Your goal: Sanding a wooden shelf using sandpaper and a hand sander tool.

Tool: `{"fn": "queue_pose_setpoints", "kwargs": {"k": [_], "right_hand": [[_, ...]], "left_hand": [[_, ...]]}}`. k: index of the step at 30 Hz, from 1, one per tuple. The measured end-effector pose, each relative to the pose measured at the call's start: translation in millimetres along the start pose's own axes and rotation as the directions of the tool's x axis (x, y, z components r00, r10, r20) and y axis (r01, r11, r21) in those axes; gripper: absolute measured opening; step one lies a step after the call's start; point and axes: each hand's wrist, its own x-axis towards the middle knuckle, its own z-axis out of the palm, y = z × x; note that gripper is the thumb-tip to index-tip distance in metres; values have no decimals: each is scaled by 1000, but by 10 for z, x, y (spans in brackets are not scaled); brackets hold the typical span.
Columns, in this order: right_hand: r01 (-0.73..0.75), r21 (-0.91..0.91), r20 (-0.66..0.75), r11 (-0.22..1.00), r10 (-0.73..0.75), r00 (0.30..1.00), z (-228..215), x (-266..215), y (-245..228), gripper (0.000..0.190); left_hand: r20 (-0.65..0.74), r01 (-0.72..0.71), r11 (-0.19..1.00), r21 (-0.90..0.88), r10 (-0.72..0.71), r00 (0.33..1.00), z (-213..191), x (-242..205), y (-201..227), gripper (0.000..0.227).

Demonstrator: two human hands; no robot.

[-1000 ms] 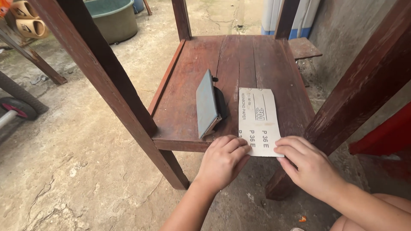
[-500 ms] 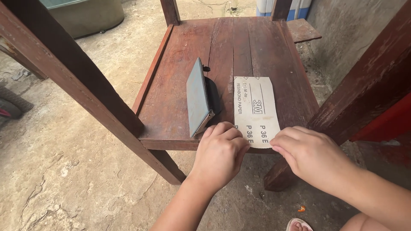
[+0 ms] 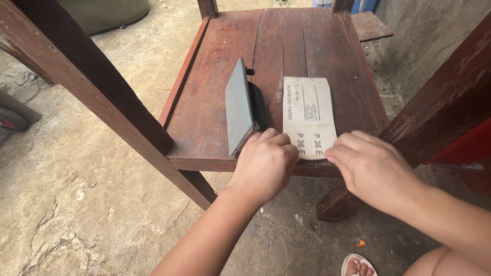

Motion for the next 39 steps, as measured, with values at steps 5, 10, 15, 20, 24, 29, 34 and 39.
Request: {"fn": "queue_pose_setpoints", "kwargs": {"k": [5,10,15,20,24,29,34,39], "right_hand": [[99,-149,-121,984,-117,986,154,89,88,11],[169,-145,-126,975,-188,974,94,148,48,26],[136,-145,-39,980,-143,989,156,200,132,14],[185,-173,-42,967,-195,980,169,278,157,15],[98,-148,45,984,-93,995,153,350,164,9],[12,-124,98,992,0,995,154,400,160,10],[-241,-186,328,952,292,899,95,670,183,14],[-338,-231,495,912,410,766,49,912,190,19]], "left_hand": [[-113,-57,964,259,89,990,171,50,-91,10],[-120,-71,975,212,98,988,187,44,-153,10],[-89,-25,991,129,37,995,170,109,-156,8],[-41,31,993,117,-27,999,123,211,-80,8],[-31,-38,999,29,39,999,239,328,-137,10],[203,142,990,27,-144,968,204,630,-166,11],[416,301,940,161,-341,843,294,1063,-300,15],[632,342,907,247,-418,653,295,1287,-362,37]]}}
